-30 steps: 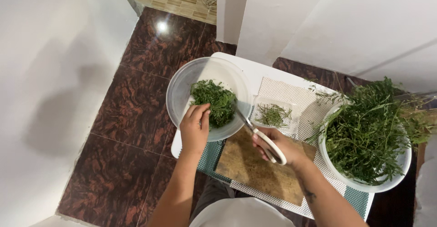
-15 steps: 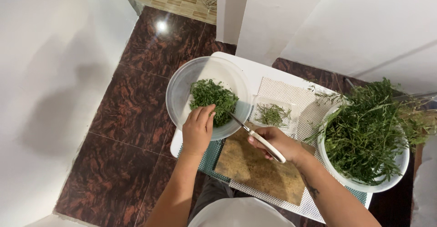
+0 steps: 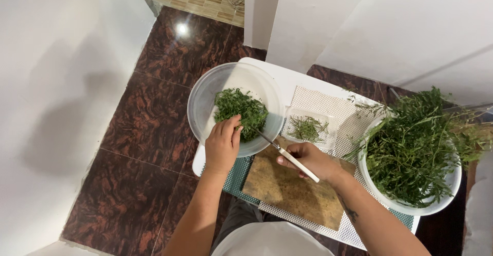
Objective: The person uses scissors to cut green herb stems into small pieces over a clear bowl. The cut pieces fall into the bowl while the person repeatedly picks up new stems from a larger bowl and trims them on a wooden cutting board.
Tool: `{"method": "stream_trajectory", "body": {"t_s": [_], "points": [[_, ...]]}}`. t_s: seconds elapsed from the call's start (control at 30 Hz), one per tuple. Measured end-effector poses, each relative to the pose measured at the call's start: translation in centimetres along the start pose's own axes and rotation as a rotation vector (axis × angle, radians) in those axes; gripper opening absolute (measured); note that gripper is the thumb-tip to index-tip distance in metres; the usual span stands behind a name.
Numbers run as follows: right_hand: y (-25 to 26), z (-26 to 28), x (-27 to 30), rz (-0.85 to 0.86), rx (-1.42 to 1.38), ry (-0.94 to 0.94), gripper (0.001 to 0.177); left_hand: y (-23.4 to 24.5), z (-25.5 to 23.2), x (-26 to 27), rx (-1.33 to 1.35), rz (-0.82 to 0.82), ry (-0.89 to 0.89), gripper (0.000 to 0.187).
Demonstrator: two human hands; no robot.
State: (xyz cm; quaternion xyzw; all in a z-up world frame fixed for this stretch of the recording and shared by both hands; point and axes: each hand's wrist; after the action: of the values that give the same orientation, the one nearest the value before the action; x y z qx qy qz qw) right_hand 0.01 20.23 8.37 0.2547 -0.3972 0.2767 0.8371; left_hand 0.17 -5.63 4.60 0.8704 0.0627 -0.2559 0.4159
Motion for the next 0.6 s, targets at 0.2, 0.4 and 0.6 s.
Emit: {"method": "stream_trajectory", "body": {"t_s": [0.2, 0.4, 0.6], "points": [[-0.2, -0.5, -0.5, -0.089, 0.104, 0.136, 0.045, 0.0, 0.6, 0.3, -0.008, 0.014, 0.024, 0.026], [-0.7, -0.8, -2.3, -0.194, -0.109, 0.065, 0.046, 0.3, 1.4, 0.2, 0.097, 0.054, 0.320, 0.025], [-1.7, 0.3, -2.6, -0.180, -0.074, 0.034, 0.056, -0.2, 1.8, 1.0, 0.290, -0.099, 0.493, 0.014]]}}
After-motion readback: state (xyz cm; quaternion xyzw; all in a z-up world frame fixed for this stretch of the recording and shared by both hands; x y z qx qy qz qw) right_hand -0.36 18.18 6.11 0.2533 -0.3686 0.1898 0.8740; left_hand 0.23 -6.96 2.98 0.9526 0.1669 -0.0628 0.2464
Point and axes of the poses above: each hand's wrist, its own x-axis away from the middle knuckle, its own y-axis out of the back of the hand, z = x × y, and after that the axes turned 8 degrees about -y, right-handed
